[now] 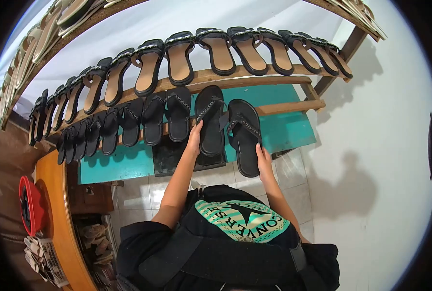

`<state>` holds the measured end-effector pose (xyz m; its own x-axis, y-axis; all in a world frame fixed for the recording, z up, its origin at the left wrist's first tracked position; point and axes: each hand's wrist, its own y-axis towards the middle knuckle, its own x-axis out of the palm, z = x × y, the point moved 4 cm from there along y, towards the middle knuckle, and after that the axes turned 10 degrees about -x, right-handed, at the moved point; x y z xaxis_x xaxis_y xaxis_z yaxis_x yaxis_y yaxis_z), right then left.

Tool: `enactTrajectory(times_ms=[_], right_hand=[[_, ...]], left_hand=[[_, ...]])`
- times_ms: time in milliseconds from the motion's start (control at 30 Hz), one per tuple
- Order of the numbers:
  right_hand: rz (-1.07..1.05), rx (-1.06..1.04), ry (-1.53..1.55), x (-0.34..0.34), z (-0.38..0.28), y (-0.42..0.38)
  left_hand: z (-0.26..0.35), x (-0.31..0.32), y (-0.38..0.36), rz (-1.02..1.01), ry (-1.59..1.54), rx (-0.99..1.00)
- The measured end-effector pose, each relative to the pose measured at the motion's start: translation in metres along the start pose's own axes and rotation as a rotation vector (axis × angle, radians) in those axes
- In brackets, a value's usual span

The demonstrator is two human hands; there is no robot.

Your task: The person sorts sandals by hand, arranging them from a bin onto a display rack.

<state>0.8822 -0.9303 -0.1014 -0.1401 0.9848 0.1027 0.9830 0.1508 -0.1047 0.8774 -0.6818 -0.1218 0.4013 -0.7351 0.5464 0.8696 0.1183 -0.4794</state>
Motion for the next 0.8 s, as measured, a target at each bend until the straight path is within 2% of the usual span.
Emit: enactTrajectory(times_ms=[200, 333, 467, 533, 667, 800], right_hand=[[-0.068, 0.046, -0.002, -0.004, 0.004, 0.035], [-0.131, 0.04, -0.061, -0.007, 0.002, 0.048], [-0.124, 0.08, -0.01, -0.013, 0.02, 0.045], [-0.108, 0.072, -0.015, -0.013, 0.019, 0.045], [-0.135, 0.118, -0.03, -0.017, 0.029, 0.043], [-0.147, 0.096, -0.018, -0.014, 0.016, 0.041]], left_hand=[[-0.008, 0.001, -0.006, -0.053, -0.148, 0.074], [-0.024, 0.013, -0.024, 0.007, -0.129, 0.127], [-0.037, 0.016, -0.044, 0.013, -0.242, 0.075], [-0.042, 0.02, -0.045, -0.064, -0.187, 0.051], [-0.056, 0.004, -0.04, -0.011, -0.126, 0.089], [-0.058, 0.002, -0.041, -0.019, -0.22, 0.062]])
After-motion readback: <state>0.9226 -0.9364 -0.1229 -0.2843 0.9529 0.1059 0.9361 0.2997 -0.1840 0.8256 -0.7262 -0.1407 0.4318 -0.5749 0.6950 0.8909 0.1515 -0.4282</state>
